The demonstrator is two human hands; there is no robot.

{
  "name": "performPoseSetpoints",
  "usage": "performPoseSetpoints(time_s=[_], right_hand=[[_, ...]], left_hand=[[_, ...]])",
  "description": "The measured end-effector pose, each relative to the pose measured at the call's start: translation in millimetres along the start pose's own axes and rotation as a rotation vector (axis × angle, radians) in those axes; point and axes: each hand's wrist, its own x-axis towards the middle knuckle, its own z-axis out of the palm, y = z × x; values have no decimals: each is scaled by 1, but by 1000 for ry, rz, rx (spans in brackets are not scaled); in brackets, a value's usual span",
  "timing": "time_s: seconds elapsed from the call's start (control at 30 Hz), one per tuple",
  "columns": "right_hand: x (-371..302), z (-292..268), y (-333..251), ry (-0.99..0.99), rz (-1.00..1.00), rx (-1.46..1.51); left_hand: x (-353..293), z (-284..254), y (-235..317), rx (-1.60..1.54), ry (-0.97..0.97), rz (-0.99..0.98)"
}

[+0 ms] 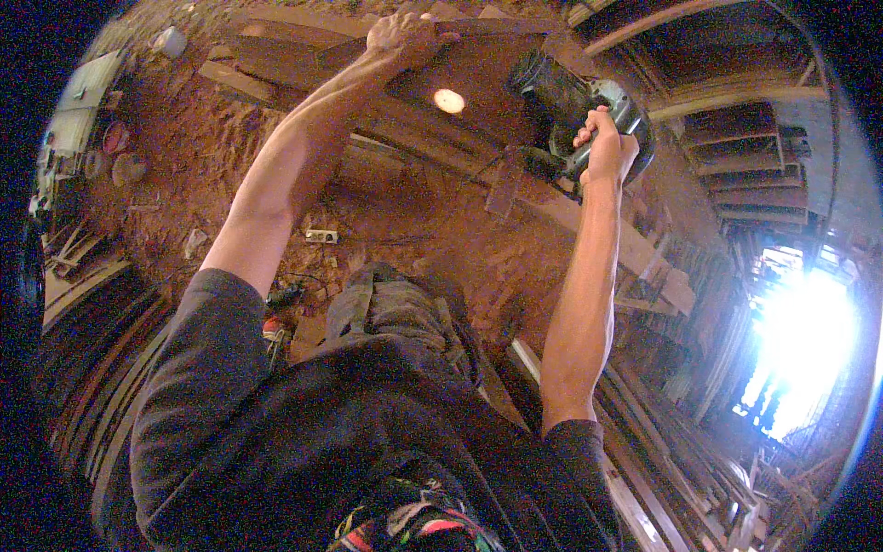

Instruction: The person positions a wooden plank on a workbench, uses a circular saw to cut the plank, and then uses a pencil and ruler to mark measurements on the wood. The person repeats the cutting and measuring process on additional pieces of wood.

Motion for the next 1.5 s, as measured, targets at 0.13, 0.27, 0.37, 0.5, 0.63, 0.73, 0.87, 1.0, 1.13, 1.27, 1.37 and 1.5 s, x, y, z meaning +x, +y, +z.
performPoseSetpoints(time_s=[0.13, 0.27, 0.37, 0.5, 0.63, 0.73, 0.87, 1.0, 1.13, 1.27, 1.37, 1.5], right_hand=[[-20, 2, -2, -4, 14, -9], [-36, 15, -10, -21, -2, -47], [-53, 19, -11, 2, -29, -18], [-91, 47, -21, -21, -33, -37], [-142, 66, -22, -20, -78, -44], [-187, 87, -22, -17, -83, -25], [-275, 133, -30, -11, -102, -82], [-389, 177, -32, 12, -127, -63], [-489, 218, -51, 57, -205, -89], [-541, 239, -111, 179, -367, -52], [-604, 246, -153, 312, -399, 40], [-668, 207, -236, 324, -437, 5]], left_hand=[[-38, -37, 7, -37, -186, -90], [-63, -41, -11, 5, -118, -46], [-92, -64, -11, 0, -175, -79], [-134, -71, -54, 73, -13, -1], [-183, -94, -84, 62, -55, 15], [-235, -121, -113, 42, -29, 46], [-306, -158, -175, 87, 26, 52], [-402, -217, -227, 67, -51, -4], [-469, -269, -279, 52, -45, 20], [-475, -329, -284, 11, -49, 19], [-475, -362, -297, 36, -33, 52], [-455, -427, -274, 79, -107, -1]])
